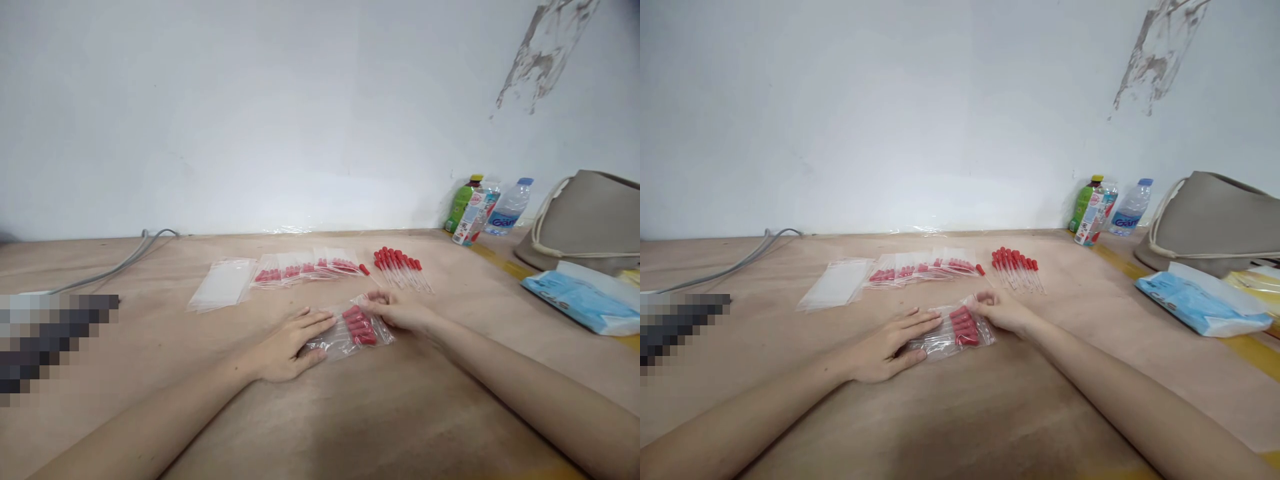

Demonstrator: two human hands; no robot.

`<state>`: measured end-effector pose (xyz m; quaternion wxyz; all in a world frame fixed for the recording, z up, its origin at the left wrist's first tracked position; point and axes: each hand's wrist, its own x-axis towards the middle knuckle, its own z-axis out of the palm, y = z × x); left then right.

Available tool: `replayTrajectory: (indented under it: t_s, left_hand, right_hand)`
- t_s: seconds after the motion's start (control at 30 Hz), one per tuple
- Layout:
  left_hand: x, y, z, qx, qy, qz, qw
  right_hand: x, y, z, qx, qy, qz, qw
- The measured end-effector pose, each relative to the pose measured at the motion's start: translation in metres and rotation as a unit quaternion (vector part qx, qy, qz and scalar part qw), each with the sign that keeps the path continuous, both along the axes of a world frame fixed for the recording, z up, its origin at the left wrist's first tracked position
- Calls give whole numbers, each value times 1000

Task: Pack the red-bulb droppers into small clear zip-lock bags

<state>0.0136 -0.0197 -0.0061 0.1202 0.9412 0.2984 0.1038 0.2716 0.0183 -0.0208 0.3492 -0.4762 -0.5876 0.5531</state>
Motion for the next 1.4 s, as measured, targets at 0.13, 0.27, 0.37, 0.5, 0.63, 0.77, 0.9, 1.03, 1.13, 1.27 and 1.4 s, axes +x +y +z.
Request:
replayTrajectory:
  t_s: [0.13, 0.27, 0.37, 0.5, 0.63, 0.77, 0.9, 1.03, 1.13, 1.27, 1.4]
  left_hand:
    - [1, -1, -2, 1, -4, -1, 1000]
    - [1, 0, -5, 60, -56, 66, 994]
    - [1, 5, -9, 118, -87, 179, 973]
    - [-6, 19, -12, 197, -101, 311, 924]
    - [-27, 40, -10, 244, -56, 441, 862]
    - [-62, 63, -9, 219, 14, 553, 804]
    - [-94, 80, -11, 141, 58, 599, 786]
    - [-106, 87, -16, 96, 69, 593, 797]
    - [-108, 87, -17, 93, 67, 584, 803]
    - [-106, 85, -12, 105, 42, 589, 800]
    - [-92, 79, -1, 162, -3, 586, 794]
  right_hand:
    - [-6, -7, 0, 16, 21, 50, 998]
    - [1, -4, 15, -51, 104, 3, 993]
    - [9, 9, 33, -34, 147, -100, 984]
    - [4, 39, 50, 27, 259, -198, 945]
    - [-25, 69, 49, 19, 285, -258, 923]
    - [-54, 86, 34, 1, 248, -266, 931]
    - [-54, 78, 26, -51, 170, -215, 960]
    - [-23, 61, 33, -97, 39, -126, 987]
    - [3, 58, 36, 78, -223, -121, 964]
    - [13, 65, 27, 241, -437, -168, 850]
    - [1, 68, 14, 216, -472, -160, 840]
